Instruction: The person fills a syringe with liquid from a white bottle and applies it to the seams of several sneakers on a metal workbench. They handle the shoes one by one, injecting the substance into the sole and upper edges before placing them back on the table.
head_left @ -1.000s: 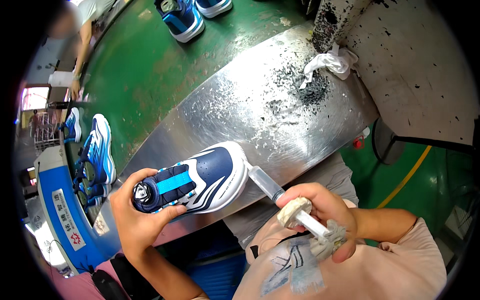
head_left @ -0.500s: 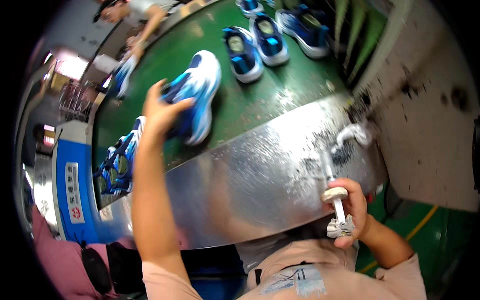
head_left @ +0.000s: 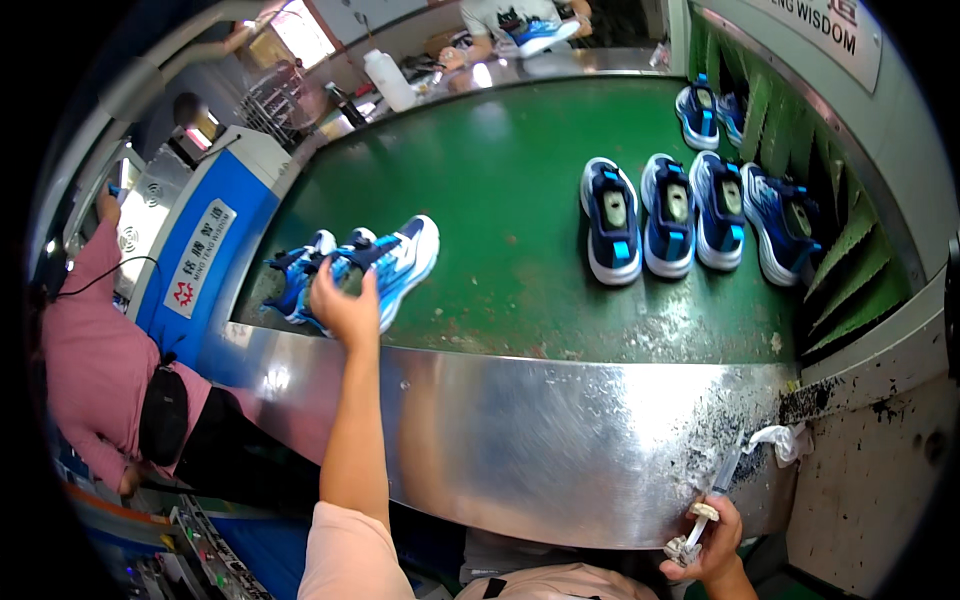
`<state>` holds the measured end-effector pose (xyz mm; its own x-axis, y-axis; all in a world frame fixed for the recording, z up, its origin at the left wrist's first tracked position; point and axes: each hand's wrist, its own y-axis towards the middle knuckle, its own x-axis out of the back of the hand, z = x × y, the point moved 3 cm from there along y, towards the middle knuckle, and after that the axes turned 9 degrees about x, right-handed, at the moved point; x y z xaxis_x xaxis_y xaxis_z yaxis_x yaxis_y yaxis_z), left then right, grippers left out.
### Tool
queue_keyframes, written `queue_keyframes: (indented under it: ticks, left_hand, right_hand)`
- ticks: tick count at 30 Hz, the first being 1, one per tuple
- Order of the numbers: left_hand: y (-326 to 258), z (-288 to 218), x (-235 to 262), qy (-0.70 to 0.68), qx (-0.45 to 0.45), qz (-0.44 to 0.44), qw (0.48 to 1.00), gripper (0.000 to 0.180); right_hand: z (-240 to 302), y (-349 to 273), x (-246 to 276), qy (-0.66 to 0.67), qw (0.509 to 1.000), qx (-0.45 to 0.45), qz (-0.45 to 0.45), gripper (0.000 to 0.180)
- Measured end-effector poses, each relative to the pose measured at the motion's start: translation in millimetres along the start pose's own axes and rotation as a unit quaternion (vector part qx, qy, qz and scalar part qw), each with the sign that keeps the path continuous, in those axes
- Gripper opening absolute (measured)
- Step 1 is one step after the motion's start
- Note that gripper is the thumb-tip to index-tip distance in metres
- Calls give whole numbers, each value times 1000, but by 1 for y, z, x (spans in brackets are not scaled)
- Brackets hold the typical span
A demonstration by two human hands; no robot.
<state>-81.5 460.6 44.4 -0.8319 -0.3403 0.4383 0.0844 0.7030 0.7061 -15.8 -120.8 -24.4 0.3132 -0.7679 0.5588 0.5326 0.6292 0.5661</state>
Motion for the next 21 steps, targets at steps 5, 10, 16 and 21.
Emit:
queue_keyframes:
  ticks: [5,10,16,21]
  left_hand:
    - [1,47,-5,-164,195,133,958,54]
    - [23,-22,47,63,112,214,968,44]
    - [-86,-18,137,-64,136,172,974,43]
    - [-148,-71,180,-45,212,163,963,42]
  right_hand:
    - [0,8,-1,17,1000,11,2,84]
    - [-6,15,-5,69,997,14,11,69]
    - [-4,24,-5,6,1000,10,26,67]
    - [11,43,3,90,992,-59,67,67]
